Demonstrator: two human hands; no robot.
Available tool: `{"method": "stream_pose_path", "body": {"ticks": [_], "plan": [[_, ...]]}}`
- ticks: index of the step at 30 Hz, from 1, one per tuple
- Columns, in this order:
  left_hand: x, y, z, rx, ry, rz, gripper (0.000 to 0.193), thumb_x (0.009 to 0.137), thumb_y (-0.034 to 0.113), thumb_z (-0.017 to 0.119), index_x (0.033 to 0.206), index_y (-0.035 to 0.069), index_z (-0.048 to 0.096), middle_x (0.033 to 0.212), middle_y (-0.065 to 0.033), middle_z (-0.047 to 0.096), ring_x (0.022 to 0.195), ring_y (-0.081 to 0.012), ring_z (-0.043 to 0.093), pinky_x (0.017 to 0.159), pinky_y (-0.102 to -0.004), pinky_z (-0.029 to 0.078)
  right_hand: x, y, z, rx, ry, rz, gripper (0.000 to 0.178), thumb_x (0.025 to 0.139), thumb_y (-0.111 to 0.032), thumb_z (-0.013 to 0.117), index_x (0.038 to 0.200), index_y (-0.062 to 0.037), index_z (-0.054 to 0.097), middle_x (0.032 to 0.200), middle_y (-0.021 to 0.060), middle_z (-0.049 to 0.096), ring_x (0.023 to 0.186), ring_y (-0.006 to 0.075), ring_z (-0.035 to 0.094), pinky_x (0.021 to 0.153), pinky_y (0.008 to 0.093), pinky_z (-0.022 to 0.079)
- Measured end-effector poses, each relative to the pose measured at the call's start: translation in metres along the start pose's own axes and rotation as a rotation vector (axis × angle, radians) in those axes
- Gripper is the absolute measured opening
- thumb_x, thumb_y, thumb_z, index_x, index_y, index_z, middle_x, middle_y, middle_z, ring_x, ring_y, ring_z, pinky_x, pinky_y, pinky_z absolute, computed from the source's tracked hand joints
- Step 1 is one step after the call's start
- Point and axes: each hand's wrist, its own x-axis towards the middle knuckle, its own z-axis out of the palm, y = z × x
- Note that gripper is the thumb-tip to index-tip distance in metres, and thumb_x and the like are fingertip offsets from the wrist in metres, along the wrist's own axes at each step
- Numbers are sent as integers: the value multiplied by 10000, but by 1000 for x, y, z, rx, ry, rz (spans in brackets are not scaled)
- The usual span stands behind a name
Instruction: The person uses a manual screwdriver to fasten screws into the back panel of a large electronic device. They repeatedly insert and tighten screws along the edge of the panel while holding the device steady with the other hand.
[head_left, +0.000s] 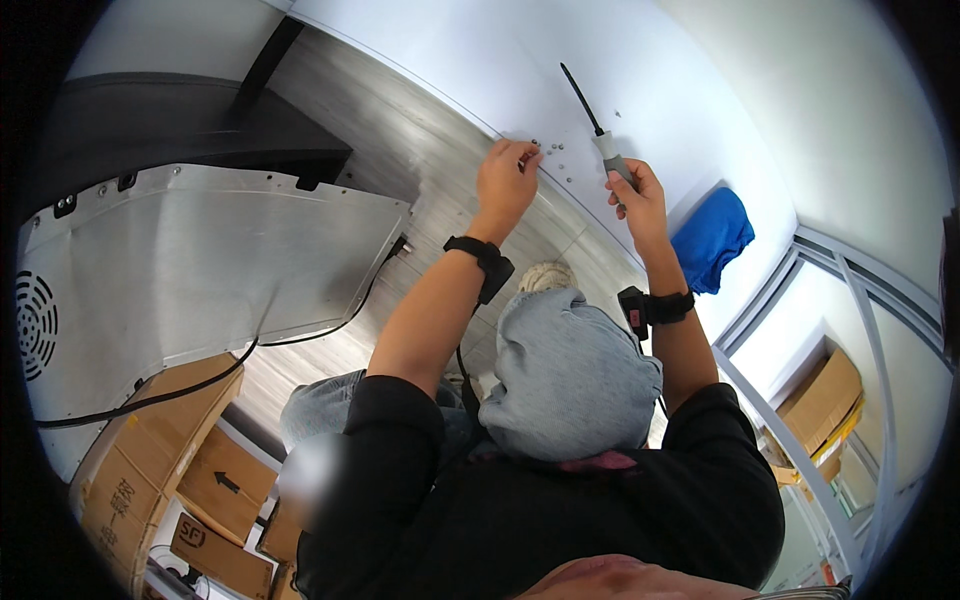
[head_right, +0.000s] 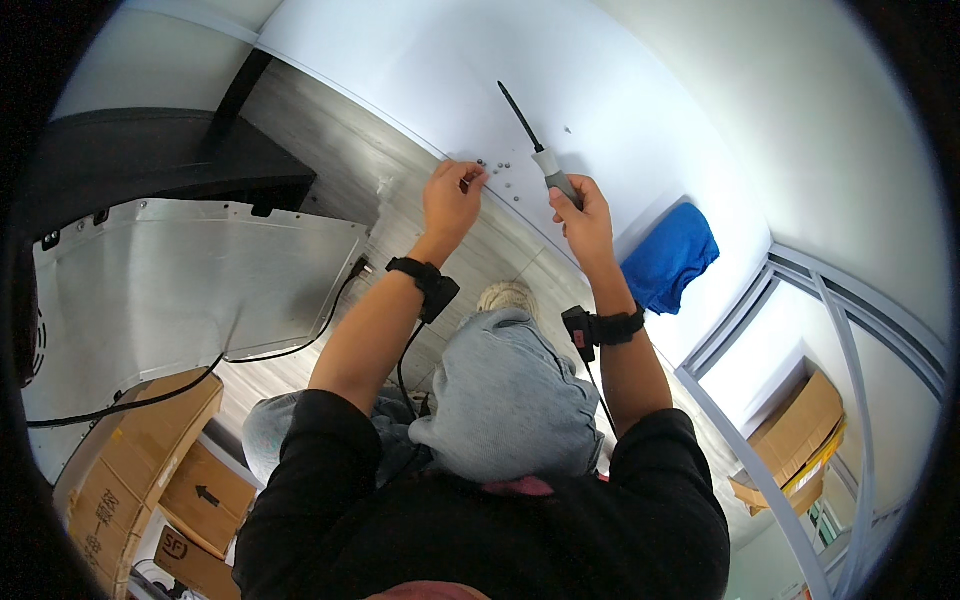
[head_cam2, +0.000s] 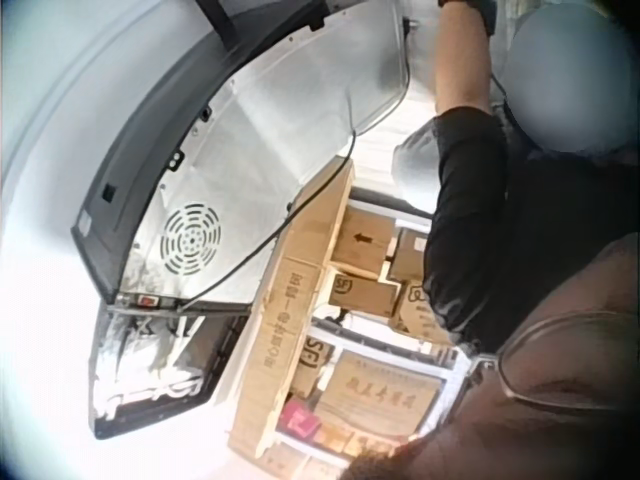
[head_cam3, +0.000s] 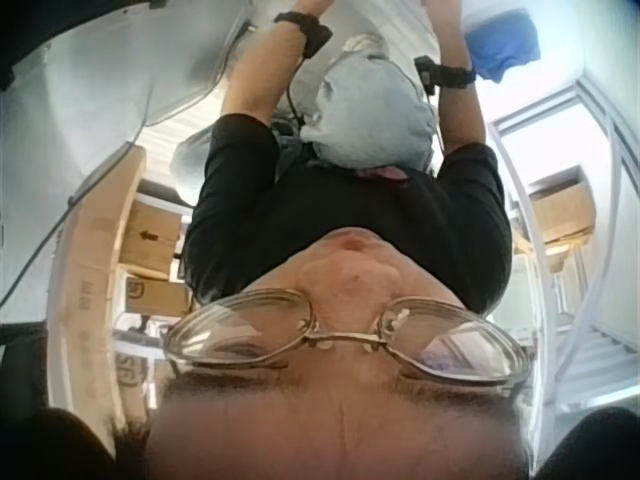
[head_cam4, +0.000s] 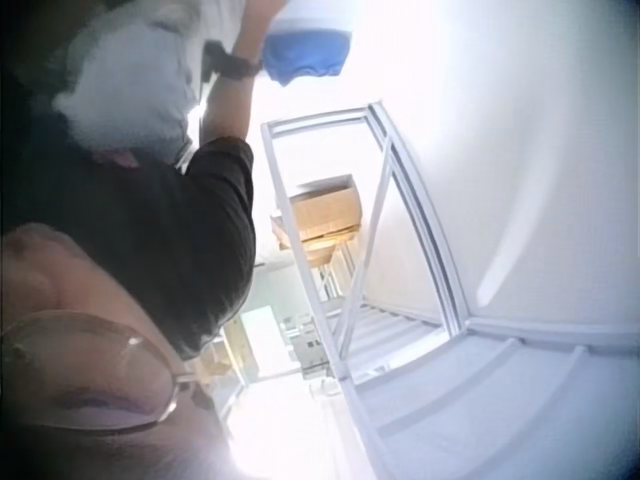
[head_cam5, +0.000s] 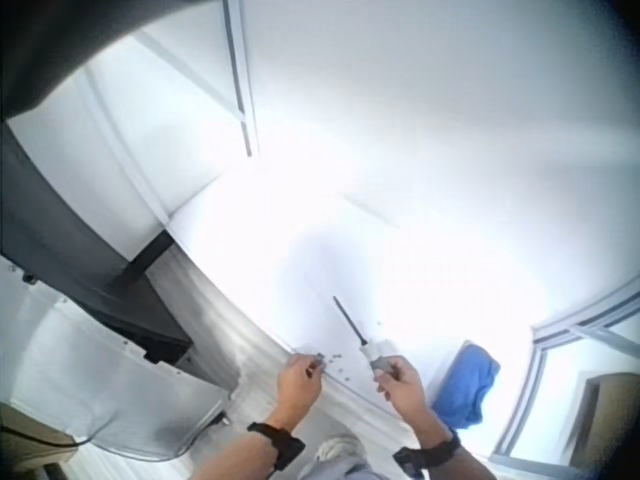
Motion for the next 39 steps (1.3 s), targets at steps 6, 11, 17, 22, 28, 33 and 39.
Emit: {"method": "stream_pose_path", "body": {"ticks": [6, 11, 17, 22, 28, 33, 39], "plan": [[9, 9, -35, -720, -30, -558, 92, 858, 98, 635, 912, 24, 625, 885, -68, 643, 726, -179, 607, 668, -306, 502, 3, -24, 5, -169, -159, -153, 218, 848, -112, 644, 1032, -14, 581, 828, 5, 592, 649, 85, 513, 584, 224, 419], [14, 42, -137, -1557, 135, -731, 84, 922, 93, 532, 970, 30, 559, 953, -102, 651, 905, -238, 631, 839, -337, 524, 16, -62, 33, -349, -357, -411, 262, 793, -99, 683, 1027, -15, 600, 830, 26, 607, 718, 107, 529, 656, 238, 435], [-16, 39, -215, -1740, 321, -497, 103, 944, 100, 492, 950, 17, 552, 997, -127, 633, 987, -270, 617, 879, -357, 527, 11, -122, 115, -530, -627, -631, 264, 772, -108, 671, 1010, -14, 607, 820, 54, 617, 722, 133, 544, 669, 264, 452], [-55, 43, -263, -1702, 543, -373, 111, 950, 94, 482, 955, 0, 540, 991, -121, 613, 998, -261, 611, 880, -350, 540, -3, -146, 173, -547, -822, -679, 262, 772, -100, 665, 1011, -13, 604, 824, 44, 606, 721, 124, 531, 665, 255, 438], [-94, 58, -293, -1627, 630, -248, 118, 958, 103, 475, 957, 9, 545, 992, -111, 604, 1009, -256, 609, 897, -346, 536, -27, -159, 204, -536, -926, -776, 261, 771, -122, 668, 999, -11, 608, 810, 38, 598, 701, 118, 522, 648, 250, 429], [-111, 84, -308, -1512, 643, -137, 118, 961, 93, 469, 944, 19, 559, 995, -110, 608, 1000, -231, 616, 886, -307, 541, -41, -178, 207, -487, -995, -725, 281, 768, -150, 682, 1001, -11, 608, 812, 36, 598, 708, 118, 522, 648, 248, 426], [-129, 115, -325, -1383, 719, -47, 109, 953, 81, 480, 941, 25, 573, 979, -112, 619, 962, -224, 633, 853, -291, 554, -83, -206, 206, -521, -923, -924, 307, 782, -182, 700, 1016, -7, 607, 835, 44, 610, 720, 121, 535, 664, 253, 440]]}}
